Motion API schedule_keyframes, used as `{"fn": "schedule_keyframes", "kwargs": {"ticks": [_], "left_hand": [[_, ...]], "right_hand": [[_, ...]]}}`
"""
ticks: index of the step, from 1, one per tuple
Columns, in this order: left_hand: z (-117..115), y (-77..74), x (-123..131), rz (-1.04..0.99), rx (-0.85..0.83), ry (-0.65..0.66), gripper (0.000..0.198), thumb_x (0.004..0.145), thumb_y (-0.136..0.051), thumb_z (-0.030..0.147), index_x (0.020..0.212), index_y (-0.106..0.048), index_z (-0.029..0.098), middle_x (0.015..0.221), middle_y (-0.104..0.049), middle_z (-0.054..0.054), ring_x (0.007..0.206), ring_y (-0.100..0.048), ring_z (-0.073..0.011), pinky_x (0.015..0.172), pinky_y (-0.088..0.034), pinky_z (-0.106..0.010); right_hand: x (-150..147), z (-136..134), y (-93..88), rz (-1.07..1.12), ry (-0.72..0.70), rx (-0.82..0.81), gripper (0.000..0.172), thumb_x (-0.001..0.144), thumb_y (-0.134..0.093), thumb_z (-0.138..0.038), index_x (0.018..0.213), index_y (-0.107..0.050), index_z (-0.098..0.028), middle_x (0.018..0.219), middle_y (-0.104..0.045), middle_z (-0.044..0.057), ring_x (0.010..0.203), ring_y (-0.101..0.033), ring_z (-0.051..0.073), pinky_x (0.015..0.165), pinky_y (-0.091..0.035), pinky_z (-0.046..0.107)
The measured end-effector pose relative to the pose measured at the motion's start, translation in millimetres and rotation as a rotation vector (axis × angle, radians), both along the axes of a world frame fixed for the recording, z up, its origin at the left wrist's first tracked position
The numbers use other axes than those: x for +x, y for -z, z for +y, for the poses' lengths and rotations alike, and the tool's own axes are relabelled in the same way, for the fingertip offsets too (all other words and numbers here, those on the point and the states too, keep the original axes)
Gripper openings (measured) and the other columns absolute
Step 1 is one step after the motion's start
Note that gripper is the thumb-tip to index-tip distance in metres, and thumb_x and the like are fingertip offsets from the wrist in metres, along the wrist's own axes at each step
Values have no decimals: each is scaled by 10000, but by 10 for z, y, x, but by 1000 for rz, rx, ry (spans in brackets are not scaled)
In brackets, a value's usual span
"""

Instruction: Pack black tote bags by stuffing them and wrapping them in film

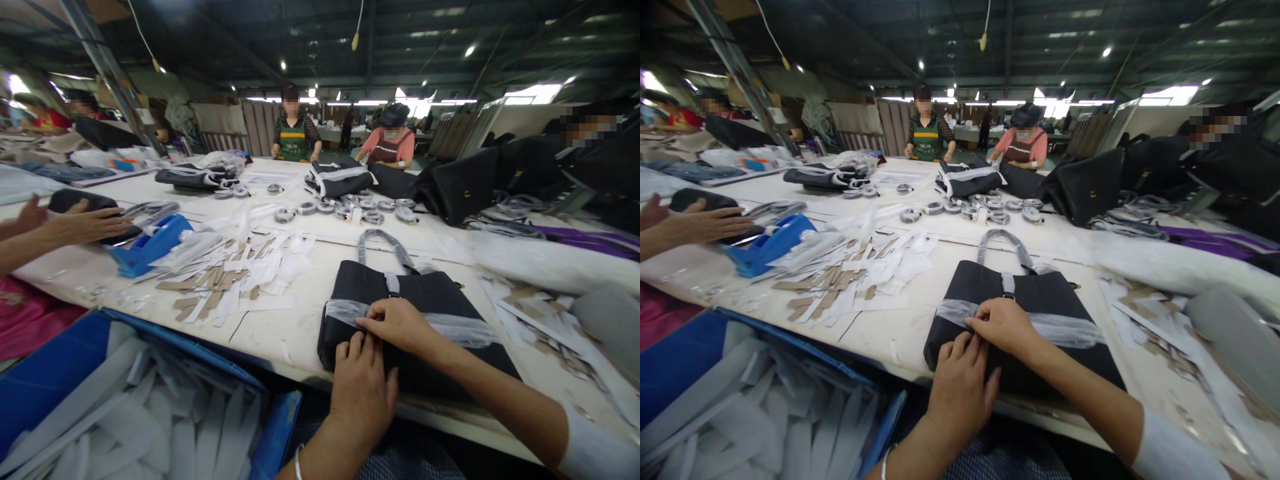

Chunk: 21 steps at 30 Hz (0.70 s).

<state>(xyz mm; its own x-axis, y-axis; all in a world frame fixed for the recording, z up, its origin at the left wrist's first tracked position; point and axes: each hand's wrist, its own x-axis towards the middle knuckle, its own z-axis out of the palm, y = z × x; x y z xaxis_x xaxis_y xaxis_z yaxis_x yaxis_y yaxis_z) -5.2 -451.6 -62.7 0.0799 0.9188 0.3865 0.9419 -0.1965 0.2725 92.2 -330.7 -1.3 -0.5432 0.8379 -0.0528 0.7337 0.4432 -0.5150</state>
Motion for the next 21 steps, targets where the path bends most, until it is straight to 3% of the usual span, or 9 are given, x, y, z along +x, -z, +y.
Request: {"fn": "schedule_keyframes", "kwargs": {"ticks": [5, 9, 11, 16, 21], "left_hand": [[-27, 4, -39, -68, 34, 43, 471, 925, -540, 362, 1350, -518, 161, 1322, -603, -90, 1196, -504, -311, 940, -463, -493], [-23, -101, -194, -138, 70, 104, 183, 923, -511, 240, 1037, -648, 198, 1121, -687, -56, 1023, -610, -245, 865, -523, -441], [26, -164, -322, -160, 96, 84, 171, 933, -480, 200, 959, -649, 192, 1040, -699, -60, 964, -635, -220, 856, -544, -408], [202, -140, -619, 24, 131, 175, 412, 943, -474, 174, 1352, -503, 132, 1366, -595, -115, 1287, -527, -254, 1100, -435, -482], [219, -18, -687, 106, 99, 178, 405, 970, -456, 206, 1364, -513, 129, 1405, -565, -96, 1333, -496, -258, 1122, -416, -510]], "right_hand": [[-54, 68, -31, -134, -38, 27, 354, 810, -586, -513, 671, -719, -217, 679, -715, 37, 644, -622, 180, 538, -347, 266], [-41, 94, -9, -131, -47, 31, 355, 806, -586, -514, 661, -716, -217, 692, -721, 31, 649, -627, 178, 534, -332, 264], [-34, 97, 5, -121, -47, 28, 349, 806, -585, -511, 676, -719, -216, 716, -728, 33, 671, -636, 183, 545, -340, 264], [-37, 113, 0, -85, -54, -9, 297, 799, -580, -432, 673, -720, -203, 681, -718, 49, 657, -646, 188, 542, -359, 262], [47, 152, -49, -60, -132, -171, 289, 804, -575, -385, 648, -716, -187, 577, -686, 25, 550, -653, 153, 479, -404, 204]]}}
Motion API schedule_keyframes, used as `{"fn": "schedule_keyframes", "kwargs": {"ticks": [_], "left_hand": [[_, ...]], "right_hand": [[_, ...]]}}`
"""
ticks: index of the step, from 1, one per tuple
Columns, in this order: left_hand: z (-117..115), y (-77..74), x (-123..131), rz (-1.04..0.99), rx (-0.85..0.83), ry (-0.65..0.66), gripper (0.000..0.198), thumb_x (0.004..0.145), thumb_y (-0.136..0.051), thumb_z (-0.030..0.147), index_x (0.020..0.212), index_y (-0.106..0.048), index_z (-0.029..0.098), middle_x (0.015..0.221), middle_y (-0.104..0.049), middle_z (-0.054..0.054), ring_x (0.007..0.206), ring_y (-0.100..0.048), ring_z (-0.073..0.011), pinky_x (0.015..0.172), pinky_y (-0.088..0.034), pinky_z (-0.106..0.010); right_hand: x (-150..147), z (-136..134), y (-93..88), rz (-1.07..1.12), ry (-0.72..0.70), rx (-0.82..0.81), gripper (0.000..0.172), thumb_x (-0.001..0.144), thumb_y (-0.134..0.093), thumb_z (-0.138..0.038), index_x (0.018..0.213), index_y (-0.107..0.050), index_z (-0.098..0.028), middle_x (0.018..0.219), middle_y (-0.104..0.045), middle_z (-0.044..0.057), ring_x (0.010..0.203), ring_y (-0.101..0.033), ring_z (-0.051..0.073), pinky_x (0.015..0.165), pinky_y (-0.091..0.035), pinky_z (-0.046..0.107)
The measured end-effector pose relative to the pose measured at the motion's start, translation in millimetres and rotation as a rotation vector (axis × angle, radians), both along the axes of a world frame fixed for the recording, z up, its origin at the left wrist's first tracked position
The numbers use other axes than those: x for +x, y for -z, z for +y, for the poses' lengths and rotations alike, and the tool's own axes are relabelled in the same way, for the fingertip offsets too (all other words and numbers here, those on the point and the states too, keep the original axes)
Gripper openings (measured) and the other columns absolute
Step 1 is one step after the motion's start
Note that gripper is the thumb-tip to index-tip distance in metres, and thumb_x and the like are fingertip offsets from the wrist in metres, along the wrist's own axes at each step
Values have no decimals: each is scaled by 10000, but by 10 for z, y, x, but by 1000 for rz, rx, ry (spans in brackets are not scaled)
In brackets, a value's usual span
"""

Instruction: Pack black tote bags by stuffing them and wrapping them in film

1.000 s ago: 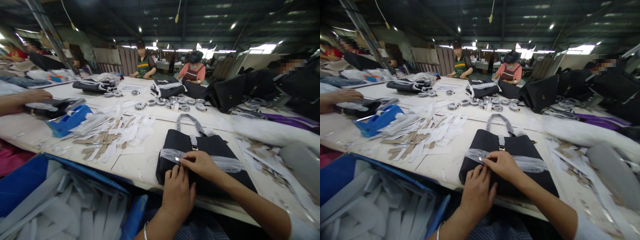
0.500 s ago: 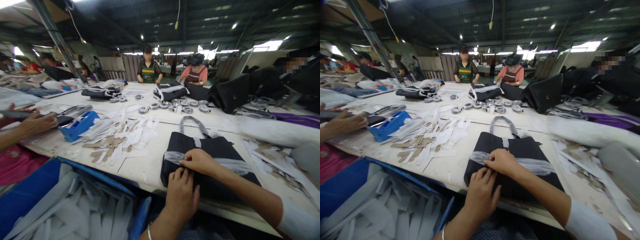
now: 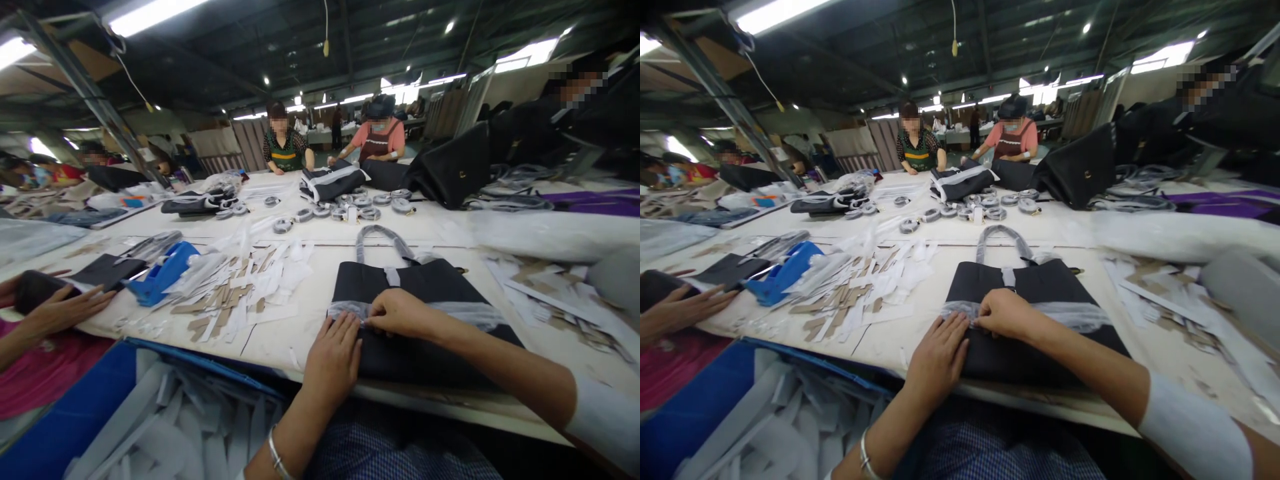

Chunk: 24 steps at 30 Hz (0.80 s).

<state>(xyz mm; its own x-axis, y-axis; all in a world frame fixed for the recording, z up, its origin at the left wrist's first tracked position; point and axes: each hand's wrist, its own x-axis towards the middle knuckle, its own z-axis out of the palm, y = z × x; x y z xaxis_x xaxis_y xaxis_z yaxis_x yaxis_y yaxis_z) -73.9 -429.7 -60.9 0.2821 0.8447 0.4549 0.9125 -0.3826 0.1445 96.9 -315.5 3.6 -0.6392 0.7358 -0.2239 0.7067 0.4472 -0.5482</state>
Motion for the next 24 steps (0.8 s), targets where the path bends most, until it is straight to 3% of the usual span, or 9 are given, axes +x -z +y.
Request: {"fn": "schedule_keyframes", "kwargs": {"ticks": [4, 7, 17, 21, 24], "left_hand": [[-18, 7, 25, -9, 7, -6, 409, 960, -473, 202, 1360, -521, 133, 1401, -568, -90, 1322, -509, -256, 1116, -425, -507], [-17, 2, 25, -16, 7, -6, 417, 954, -477, 194, 1365, -517, 136, 1407, -562, -85, 1328, -503, -255, 1119, -423, -507], [-23, 20, 25, -48, 16, -3, 421, 948, -472, 175, 1364, -520, 139, 1406, -561, -94, 1331, -499, -262, 1113, -429, -513], [-15, 25, 23, -44, 23, 0, 423, 941, -474, 167, 1361, -522, 141, 1401, -566, -90, 1325, -505, -264, 1107, -437, -516], [-10, 22, 20, -29, 13, 3, 416, 946, -465, 169, 1357, -520, 133, 1406, -561, -91, 1330, -500, -265, 1105, -437, -524]], "right_hand": [[61, -20, -62, 43, -12, -173, 207, 787, -573, -299, 772, -746, -187, 612, -696, 8, 518, -667, 145, 420, -431, 169], [48, -42, -82, 39, 42, -201, 183, 775, -598, -283, 794, -743, -173, 573, -677, 13, 504, -663, 155, 408, -453, 171], [229, 12, -24, -14, 105, -203, 323, 791, -616, -426, 607, -644, -162, 602, -702, 54, 496, -644, 145, 423, -457, 179], [318, 29, 42, -102, 114, -89, 411, 816, -583, -490, 553, -628, -178, 571, -693, 44, 486, -633, 143, 446, -426, 198], [435, -11, -12, -240, 122, 40, 501, 847, -551, -539, 498, -614, -185, 522, -665, 51, 500, -631, 162, 472, -387, 232]]}}
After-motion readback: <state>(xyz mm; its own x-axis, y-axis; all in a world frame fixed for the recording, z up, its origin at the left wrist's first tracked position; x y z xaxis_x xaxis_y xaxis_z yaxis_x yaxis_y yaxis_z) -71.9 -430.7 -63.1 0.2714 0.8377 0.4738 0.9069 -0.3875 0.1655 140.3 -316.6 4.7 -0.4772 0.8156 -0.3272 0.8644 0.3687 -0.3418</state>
